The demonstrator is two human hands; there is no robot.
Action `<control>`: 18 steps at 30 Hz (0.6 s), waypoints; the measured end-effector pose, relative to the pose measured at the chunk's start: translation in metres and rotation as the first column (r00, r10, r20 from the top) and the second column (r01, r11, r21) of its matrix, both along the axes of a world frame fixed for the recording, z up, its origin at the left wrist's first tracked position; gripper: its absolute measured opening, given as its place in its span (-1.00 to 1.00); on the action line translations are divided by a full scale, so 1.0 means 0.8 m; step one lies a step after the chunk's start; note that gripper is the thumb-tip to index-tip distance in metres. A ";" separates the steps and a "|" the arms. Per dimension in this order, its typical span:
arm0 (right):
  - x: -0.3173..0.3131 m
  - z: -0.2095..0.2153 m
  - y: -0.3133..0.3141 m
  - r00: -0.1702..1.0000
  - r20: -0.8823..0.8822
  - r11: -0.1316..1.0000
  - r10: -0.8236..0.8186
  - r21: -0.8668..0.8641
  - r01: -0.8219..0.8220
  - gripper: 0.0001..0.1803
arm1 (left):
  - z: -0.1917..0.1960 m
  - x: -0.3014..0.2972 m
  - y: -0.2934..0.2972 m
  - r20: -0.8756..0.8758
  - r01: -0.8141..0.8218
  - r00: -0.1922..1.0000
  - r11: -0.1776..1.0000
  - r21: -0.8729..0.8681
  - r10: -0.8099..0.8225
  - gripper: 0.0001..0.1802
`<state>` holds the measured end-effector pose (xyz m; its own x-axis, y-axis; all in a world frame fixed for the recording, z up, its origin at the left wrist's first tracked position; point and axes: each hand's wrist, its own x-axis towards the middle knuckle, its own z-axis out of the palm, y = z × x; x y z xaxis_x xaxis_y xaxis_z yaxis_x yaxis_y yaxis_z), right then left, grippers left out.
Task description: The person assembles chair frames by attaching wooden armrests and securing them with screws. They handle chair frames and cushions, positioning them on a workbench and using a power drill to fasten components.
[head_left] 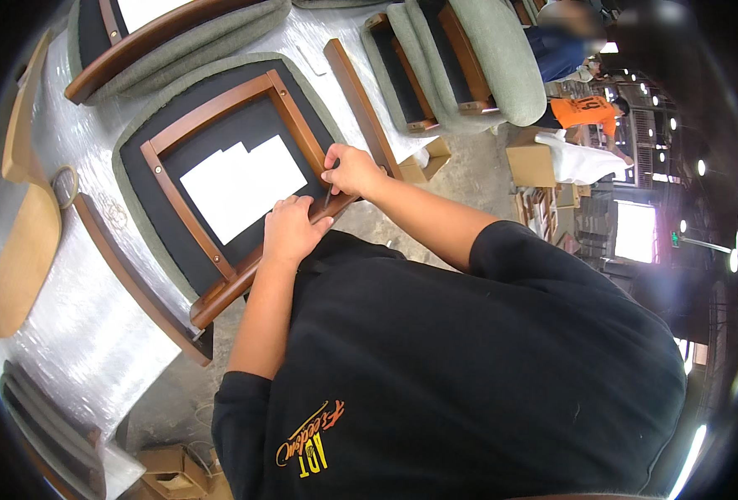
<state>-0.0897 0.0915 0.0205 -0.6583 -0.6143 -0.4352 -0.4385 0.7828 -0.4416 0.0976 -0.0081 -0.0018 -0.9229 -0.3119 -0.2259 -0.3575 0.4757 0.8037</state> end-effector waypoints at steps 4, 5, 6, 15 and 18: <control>-0.003 0.005 -0.011 0.935 0.328 0.990 -0.138 0.013 0.141 -0.82 | -0.002 0.000 0.000 -0.101 -0.054 0.993 0.997 0.051 0.059 -0.56; -0.002 0.015 -0.013 0.930 0.348 0.992 -0.120 0.003 0.127 -0.82 | -0.001 -0.001 0.000 -0.124 -0.076 0.989 0.995 0.068 0.084 -0.61; -0.001 0.028 -0.013 0.960 0.271 0.997 -0.072 0.027 0.067 -0.82 | 0.001 -0.001 0.000 -0.135 -0.068 0.988 0.996 0.055 0.075 -0.65; 0.027 0.065 -0.043 0.514 -0.039 0.474 0.857 0.451 -0.757 -0.85 | 0.011 -0.001 -0.008 -0.024 -0.108 0.993 0.974 0.197 0.115 -0.73; 0.018 0.045 -0.053 0.442 -0.024 0.409 0.897 0.425 -0.807 -0.84 | 0.016 0.008 -0.011 0.034 -0.111 0.994 0.985 0.133 0.107 -0.70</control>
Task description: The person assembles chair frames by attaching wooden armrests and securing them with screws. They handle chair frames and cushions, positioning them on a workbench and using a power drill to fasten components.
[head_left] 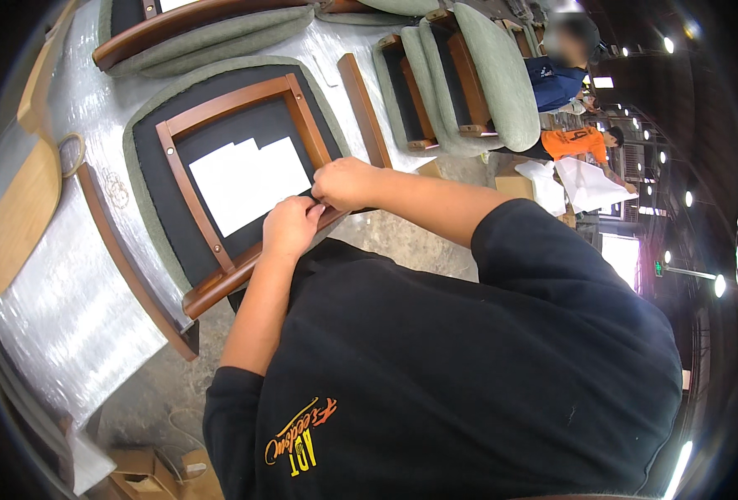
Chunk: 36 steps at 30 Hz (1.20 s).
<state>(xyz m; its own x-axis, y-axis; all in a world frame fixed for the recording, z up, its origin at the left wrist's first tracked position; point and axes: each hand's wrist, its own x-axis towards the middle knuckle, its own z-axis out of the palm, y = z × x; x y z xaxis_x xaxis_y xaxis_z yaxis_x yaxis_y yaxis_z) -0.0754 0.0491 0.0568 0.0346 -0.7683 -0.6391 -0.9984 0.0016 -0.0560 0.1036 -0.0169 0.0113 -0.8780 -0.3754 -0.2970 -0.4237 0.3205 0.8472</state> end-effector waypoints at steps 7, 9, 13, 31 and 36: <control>-0.039 -0.009 -0.026 0.967 0.091 0.968 -0.236 -0.062 0.242 -0.77 | 0.004 0.061 0.012 -0.022 -0.038 0.999 0.944 -0.328 0.032 -0.56; -0.057 -0.025 -0.019 0.934 0.125 0.931 -0.335 -0.106 0.349 -0.77 | 0.002 0.066 0.016 -0.034 -0.073 0.997 0.940 -0.332 0.066 -0.54; -0.115 -0.065 0.026 0.540 0.320 0.582 -0.778 0.044 0.812 -0.81 | 0.004 0.061 0.015 -0.038 -0.076 0.997 0.944 -0.322 0.067 -0.52; -0.049 0.028 0.048 0.913 0.158 0.904 -0.376 -0.152 0.399 -0.75 | 0.013 0.045 0.005 0.015 -0.032 0.999 0.975 -0.221 0.036 -0.53; -0.042 0.011 0.058 0.899 0.251 0.848 -0.359 -0.314 0.427 -0.75 | 0.018 0.046 0.006 0.028 -0.065 0.997 0.979 -0.193 0.072 -0.52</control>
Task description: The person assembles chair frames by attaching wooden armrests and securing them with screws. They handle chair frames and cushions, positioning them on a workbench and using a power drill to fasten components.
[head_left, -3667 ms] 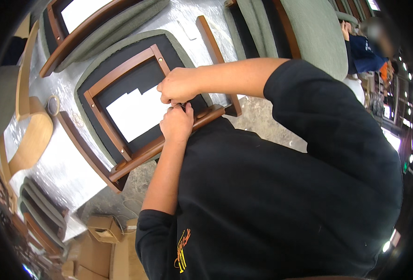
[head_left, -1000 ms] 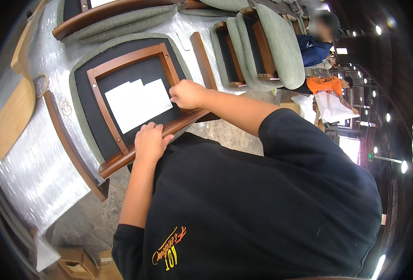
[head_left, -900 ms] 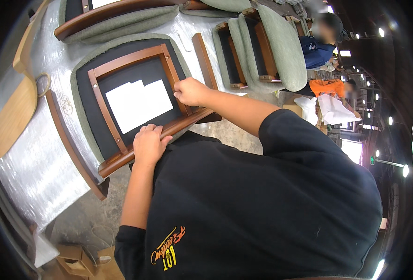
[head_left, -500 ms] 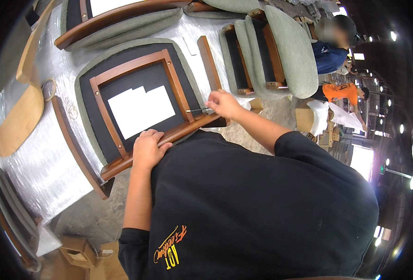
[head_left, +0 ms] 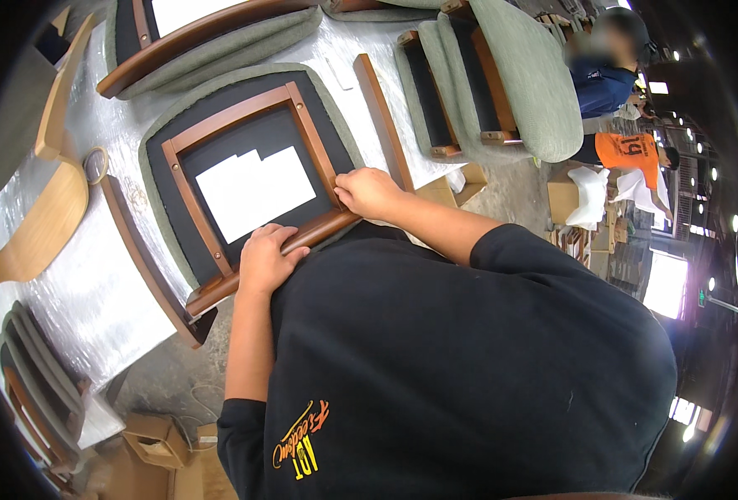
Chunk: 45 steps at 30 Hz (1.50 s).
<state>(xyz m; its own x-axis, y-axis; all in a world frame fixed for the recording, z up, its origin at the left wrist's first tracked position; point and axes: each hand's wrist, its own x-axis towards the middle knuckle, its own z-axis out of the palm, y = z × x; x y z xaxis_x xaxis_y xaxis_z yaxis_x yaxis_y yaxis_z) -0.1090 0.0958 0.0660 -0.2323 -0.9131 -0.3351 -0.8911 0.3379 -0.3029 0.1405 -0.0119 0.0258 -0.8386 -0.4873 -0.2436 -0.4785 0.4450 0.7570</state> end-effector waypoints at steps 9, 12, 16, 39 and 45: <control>-0.004 0.019 -0.002 0.995 -0.039 0.996 -0.093 -0.014 0.092 -0.83 | 0.005 0.001 0.000 0.009 0.001 1.000 1.000 0.002 -0.001 -0.51; -0.002 0.020 -0.002 0.997 -0.015 0.997 -0.075 -0.021 0.075 -0.86 | 0.006 0.002 -0.001 -0.005 -0.004 1.000 1.000 -0.007 0.004 -0.49; 0.004 0.009 0.009 0.998 0.005 0.996 0.059 -0.073 -0.058 -0.84 | 0.006 0.005 0.000 -0.021 -0.016 1.000 1.000 0.000 0.016 -0.48; -0.008 -0.002 0.008 0.912 0.322 0.940 -0.255 -0.140 0.312 -0.85 | 0.001 0.006 -0.001 -0.027 -0.033 0.999 0.999 0.011 0.034 -0.42; -0.032 0.014 0.002 0.462 0.714 0.722 -0.526 0.088 0.686 -0.78 | 0.001 0.000 -0.003 -0.031 -0.024 0.999 0.999 0.027 0.025 -0.43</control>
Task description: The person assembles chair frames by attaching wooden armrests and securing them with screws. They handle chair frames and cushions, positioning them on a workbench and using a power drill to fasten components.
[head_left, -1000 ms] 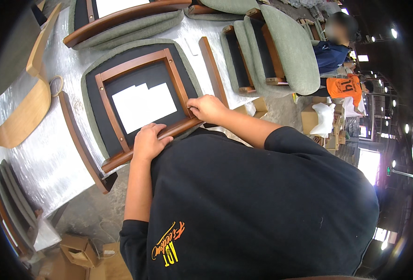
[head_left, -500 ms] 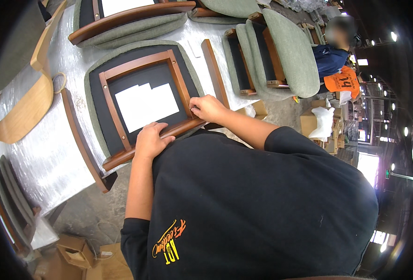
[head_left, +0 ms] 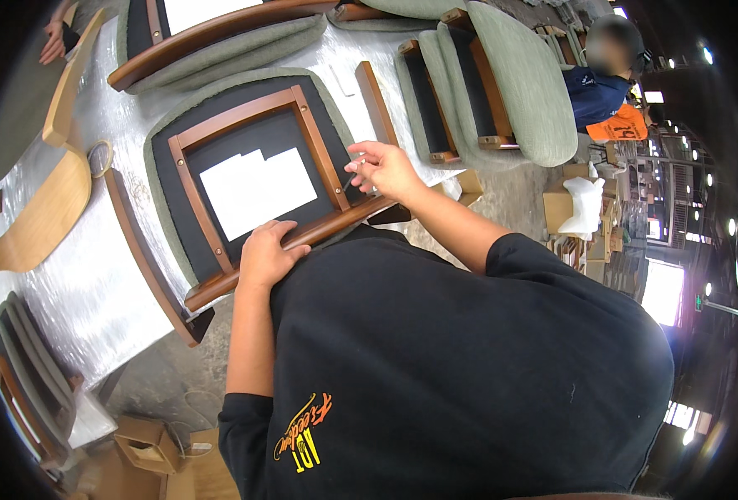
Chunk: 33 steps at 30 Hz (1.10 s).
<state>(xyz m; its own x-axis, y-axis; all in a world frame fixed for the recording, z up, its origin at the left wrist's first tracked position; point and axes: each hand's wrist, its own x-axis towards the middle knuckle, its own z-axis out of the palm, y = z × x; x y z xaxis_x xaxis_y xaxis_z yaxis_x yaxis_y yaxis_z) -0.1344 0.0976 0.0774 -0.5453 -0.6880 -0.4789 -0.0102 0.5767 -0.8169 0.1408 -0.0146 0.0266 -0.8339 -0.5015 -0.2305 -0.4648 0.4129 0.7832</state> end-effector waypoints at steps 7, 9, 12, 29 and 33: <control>0.023 -0.019 0.020 0.943 -0.314 0.993 0.110 -0.003 -0.117 -0.81 | -0.001 -0.002 -0.001 -0.008 0.017 1.000 1.000 0.012 -0.017 -0.43; 0.027 -0.026 0.023 0.955 -0.289 0.996 0.063 -0.048 -0.080 -0.81 | -0.003 -0.001 0.000 -0.012 0.020 1.000 1.000 -0.002 -0.020 -0.43; 0.030 -0.035 0.025 0.957 -0.289 0.990 0.025 -0.124 -0.064 -0.81 | -0.008 -0.002 0.000 -0.038 0.021 0.999 1.000 -0.016 -0.021 -0.46; 0.047 -0.006 0.030 0.443 -0.818 0.829 0.367 0.071 -0.555 -0.74 | -0.044 -0.148 0.023 -0.167 0.058 0.984 0.998 -0.018 -0.060 -0.75; 0.052 0.022 0.026 0.370 -0.650 0.742 0.664 0.513 -0.430 -0.74 | -0.061 -0.155 0.020 -0.164 0.130 0.979 0.991 0.020 -0.125 -0.75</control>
